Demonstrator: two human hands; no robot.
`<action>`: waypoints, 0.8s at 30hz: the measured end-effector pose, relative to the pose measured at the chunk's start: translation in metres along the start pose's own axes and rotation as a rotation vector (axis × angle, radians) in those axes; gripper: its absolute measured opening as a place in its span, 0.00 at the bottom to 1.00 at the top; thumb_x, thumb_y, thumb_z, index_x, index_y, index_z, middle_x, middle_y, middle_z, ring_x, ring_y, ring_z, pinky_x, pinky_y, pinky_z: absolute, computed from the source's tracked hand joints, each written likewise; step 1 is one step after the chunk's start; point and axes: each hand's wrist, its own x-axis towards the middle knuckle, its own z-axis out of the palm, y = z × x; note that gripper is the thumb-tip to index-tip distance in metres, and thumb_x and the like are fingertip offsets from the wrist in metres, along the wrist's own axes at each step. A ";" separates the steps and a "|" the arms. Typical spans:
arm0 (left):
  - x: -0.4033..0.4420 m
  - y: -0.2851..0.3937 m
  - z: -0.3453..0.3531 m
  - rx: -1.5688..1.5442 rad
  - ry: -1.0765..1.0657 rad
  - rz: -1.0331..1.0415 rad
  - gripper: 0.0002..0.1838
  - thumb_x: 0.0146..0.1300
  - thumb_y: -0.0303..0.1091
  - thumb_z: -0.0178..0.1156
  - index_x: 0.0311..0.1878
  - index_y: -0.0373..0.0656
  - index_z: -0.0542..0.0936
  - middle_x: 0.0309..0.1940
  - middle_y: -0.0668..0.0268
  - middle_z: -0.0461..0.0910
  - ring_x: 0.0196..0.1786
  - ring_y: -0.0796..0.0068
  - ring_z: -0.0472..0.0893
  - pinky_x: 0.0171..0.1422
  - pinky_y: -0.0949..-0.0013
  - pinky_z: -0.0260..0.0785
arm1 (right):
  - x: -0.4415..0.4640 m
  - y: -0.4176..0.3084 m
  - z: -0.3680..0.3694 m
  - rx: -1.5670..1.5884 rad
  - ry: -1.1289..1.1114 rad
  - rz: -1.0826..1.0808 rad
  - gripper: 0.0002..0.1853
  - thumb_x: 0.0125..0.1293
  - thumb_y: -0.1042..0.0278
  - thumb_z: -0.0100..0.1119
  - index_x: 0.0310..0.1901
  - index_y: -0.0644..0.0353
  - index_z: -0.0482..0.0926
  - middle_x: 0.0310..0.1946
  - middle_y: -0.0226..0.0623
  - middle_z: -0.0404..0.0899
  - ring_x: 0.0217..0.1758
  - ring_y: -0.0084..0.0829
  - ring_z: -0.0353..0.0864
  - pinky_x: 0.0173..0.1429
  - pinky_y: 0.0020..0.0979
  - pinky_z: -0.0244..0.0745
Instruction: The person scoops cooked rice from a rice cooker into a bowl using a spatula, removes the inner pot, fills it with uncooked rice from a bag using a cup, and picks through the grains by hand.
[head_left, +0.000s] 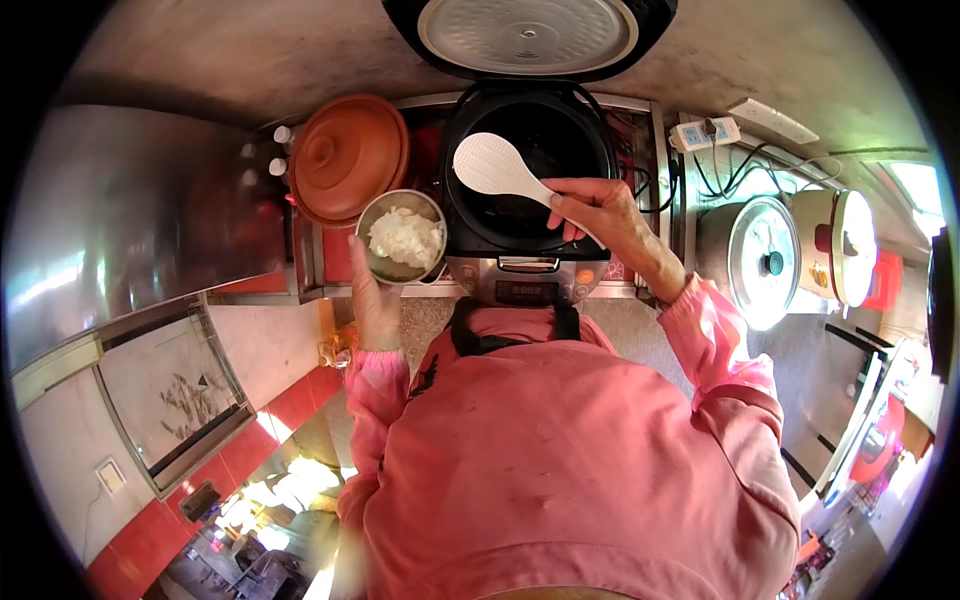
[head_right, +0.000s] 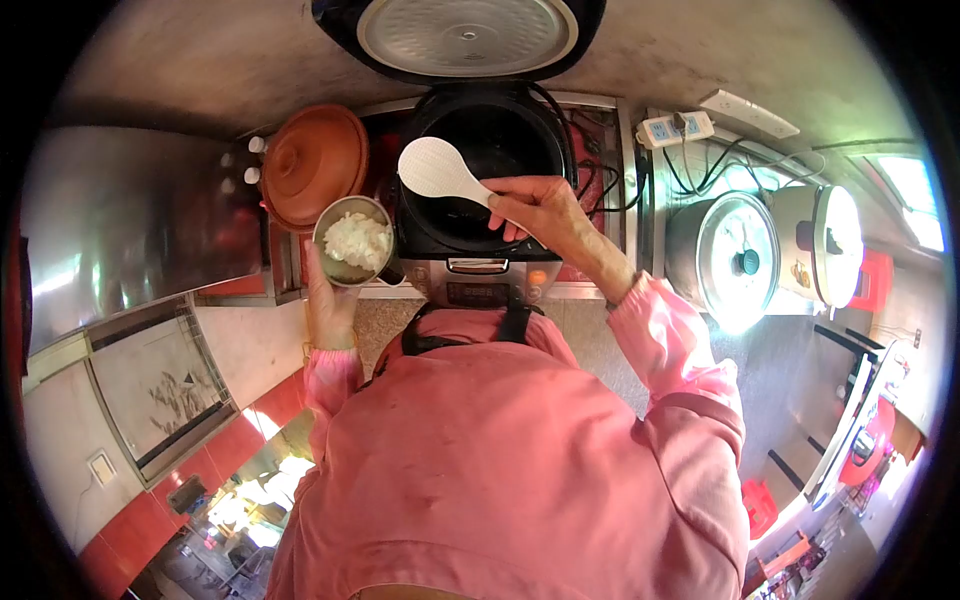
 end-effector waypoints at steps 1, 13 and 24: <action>0.004 -0.001 0.002 0.001 -0.015 -0.001 0.33 0.60 0.56 0.56 0.60 0.41 0.65 0.59 0.63 0.67 0.62 0.67 0.67 0.64 0.58 0.62 | -0.002 -0.003 0.001 -0.010 -0.006 -0.004 0.14 0.63 0.67 0.55 0.49 0.61 0.78 0.24 0.29 0.79 0.22 0.15 0.73 0.27 0.16 0.68; 0.005 -0.005 -0.004 0.034 0.063 0.018 0.34 0.57 0.57 0.58 0.60 0.42 0.66 0.58 0.62 0.68 0.61 0.67 0.68 0.63 0.59 0.62 | 0.095 0.066 -0.024 -1.594 -0.114 -0.329 0.05 0.49 0.73 0.57 0.28 0.60 0.82 0.26 0.45 0.80 0.32 0.46 0.81 0.36 0.38 0.77; -0.018 0.004 -0.016 -0.059 0.113 0.074 0.37 0.58 0.56 0.58 0.62 0.39 0.63 0.61 0.62 0.65 0.63 0.66 0.65 0.66 0.59 0.59 | 0.099 0.067 -0.017 -1.045 -0.254 0.022 0.08 0.51 0.70 0.57 0.32 0.59 0.82 0.24 0.43 0.80 0.27 0.36 0.81 0.34 0.34 0.76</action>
